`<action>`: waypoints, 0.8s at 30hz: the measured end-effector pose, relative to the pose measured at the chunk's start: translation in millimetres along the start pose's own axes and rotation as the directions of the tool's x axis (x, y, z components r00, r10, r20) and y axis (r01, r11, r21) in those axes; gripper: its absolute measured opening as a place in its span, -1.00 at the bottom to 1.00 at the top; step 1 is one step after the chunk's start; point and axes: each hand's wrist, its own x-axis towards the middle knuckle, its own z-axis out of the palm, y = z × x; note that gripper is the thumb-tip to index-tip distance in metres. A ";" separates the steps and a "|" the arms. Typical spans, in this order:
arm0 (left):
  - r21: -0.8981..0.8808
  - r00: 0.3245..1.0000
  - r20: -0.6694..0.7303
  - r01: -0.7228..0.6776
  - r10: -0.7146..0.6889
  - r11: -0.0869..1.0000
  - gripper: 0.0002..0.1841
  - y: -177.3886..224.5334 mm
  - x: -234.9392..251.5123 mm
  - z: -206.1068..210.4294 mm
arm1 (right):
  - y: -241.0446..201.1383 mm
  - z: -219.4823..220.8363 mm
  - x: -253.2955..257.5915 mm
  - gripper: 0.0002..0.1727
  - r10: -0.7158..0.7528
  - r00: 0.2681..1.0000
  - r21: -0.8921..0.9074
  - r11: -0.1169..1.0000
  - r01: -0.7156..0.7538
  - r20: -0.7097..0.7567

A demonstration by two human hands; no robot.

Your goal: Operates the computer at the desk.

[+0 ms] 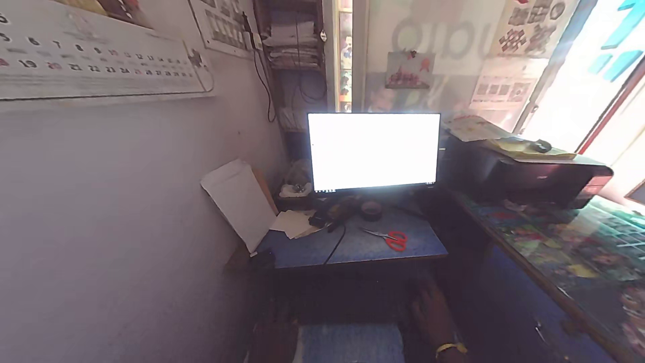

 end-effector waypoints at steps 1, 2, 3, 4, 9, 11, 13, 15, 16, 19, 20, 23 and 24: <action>0.000 0.999 0.025 0.021 -0.021 1.000 -0.34 5.1 1.1 -4.4 | -0.5 -1.4 0.1 -0.42 0.016 1.000 0.003 1.000 -0.016 0.021; -0.015 0.998 0.044 0.047 -0.047 0.999 -0.33 10.6 2.2 -9.6 | -0.5 -1.9 -0.3 -0.41 0.021 0.999 0.005 1.000 -0.021 0.027; -0.028 0.995 0.073 0.072 -0.070 0.997 -0.33 16.2 4.5 -15.3 | -0.3 -1.7 -1.1 -0.41 0.018 1.000 0.004 1.000 -0.018 0.023; -0.039 0.991 0.097 0.091 -0.087 0.995 -0.32 21.2 8.4 -20.6 | -0.6 -1.6 -1.4 -0.42 0.013 1.000 0.005 1.000 -0.013 0.018; -0.015 0.984 0.165 0.073 -0.070 0.997 -0.28 32.3 28.2 -30.8 | -2.4 0.5 1.9 -0.45 -0.013 0.999 0.040 0.999 0.015 -0.045; -0.023 0.981 0.182 0.066 -0.060 0.998 -0.28 32.9 27.4 -30.1 | -3.2 1.2 1.7 -0.45 -0.010 0.999 0.043 0.999 0.013 -0.053; 0.006 0.976 0.211 0.061 -0.061 0.998 -0.34 34.1 23.6 -36.8 | -1.9 2.7 1.2 -0.45 -0.006 0.998 0.044 0.999 0.009 -0.057; -0.009 0.963 0.249 0.107 -0.102 0.994 -0.36 33.5 18.6 -46.3 | -1.1 1.6 1.3 -0.44 0.015 0.999 0.039 0.999 -0.014 -0.032; -0.030 0.962 0.239 0.143 -0.132 0.989 -0.36 28.1 17.2 -41.2 | -1.0 1.6 1.3 -0.44 0.024 0.999 0.036 0.999 -0.023 -0.031; -0.098 0.980 -0.189 0.049 -0.067 0.994 -0.43 17.8 5.3 -18.1 | -1.3 1.8 0.5 -0.44 0.043 0.999 0.027 0.999 -0.042 -0.004; -0.149 0.971 -0.231 0.025 -0.060 0.988 -0.48 42.3 -1.9 -47.9 | -2.8 0.0 -0.6 -0.44 0.043 0.999 0.028 0.999 -0.043 0.005; -0.540 0.906 0.417 0.315 -0.076 0.780 -0.61 204.4 -22.2 -290.0 | -4.7 -3.3 -3.5 -0.44 0.039 0.999 0.015 0.999 -0.039 0.005; -0.780 0.918 0.372 0.231 0.134 0.582 -0.63 234.0 -33.1 -336.3 | -3.8 -2.9 -4.4 -0.43 0.040 0.999 0.010 0.999 -0.040 0.006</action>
